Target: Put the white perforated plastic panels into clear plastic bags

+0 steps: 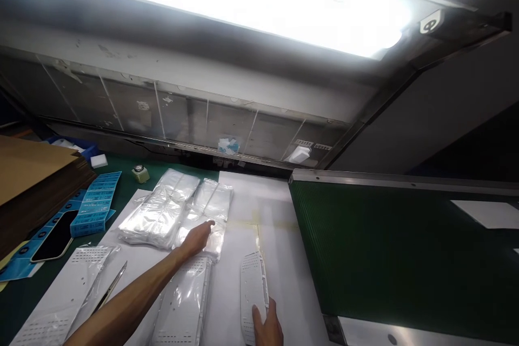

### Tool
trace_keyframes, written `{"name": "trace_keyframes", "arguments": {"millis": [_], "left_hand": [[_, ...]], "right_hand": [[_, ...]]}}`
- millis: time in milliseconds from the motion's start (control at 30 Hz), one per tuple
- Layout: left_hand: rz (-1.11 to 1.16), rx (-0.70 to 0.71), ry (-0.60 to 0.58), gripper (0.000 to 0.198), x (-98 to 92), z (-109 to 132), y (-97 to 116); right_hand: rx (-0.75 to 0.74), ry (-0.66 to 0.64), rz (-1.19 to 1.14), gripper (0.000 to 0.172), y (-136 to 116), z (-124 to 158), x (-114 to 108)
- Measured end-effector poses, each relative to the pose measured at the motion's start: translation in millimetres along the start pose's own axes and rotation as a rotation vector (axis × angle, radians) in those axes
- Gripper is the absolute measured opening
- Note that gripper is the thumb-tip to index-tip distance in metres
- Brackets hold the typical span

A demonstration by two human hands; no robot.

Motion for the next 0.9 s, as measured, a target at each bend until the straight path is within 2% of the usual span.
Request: {"name": "trace_keyframes", "arguments": {"millis": [100,200,367,500,567,767,900], "left_hand": [[-0.088,0.123,-0.139,0.025,11.2,1,9],[-0.189,0.196,-0.225,0.035,24.0,-3,13],[-0.347,0.224,-0.265,0.057,39.0,-11,7],[-0.407,0.257,-0.263,0.068,39.9,-14,1],[-0.417,0.290,-0.254,0.060,36.1,-14,0],[-0.365,0.405,-0.253,0.015,25.5,-10,9],[-0.324,0.366,-0.257,0.018,23.3,-6,10]], "right_hand": [[-0.013,-0.024,-0.025,0.057,0,1,-1],[-0.024,-0.029,-0.045,0.053,0,2,-3],[-0.024,-0.015,-0.059,0.048,-1,2,-5],[-0.011,0.004,-0.067,0.050,0,3,-9],[-0.003,0.005,-0.069,0.053,1,4,-11],[-0.014,0.001,-0.055,0.058,1,8,-11],[-0.045,0.021,-0.042,0.057,-3,11,-7]]}}
Point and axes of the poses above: each hand's wrist, its own z-axis away from the middle knuckle, its own x-axis out of the palm, y = z × x, the point moved 5 cm from there along -z, towards the middle knuckle, and after that the axes turned 13 degrees about y, right-handed, at the moved point
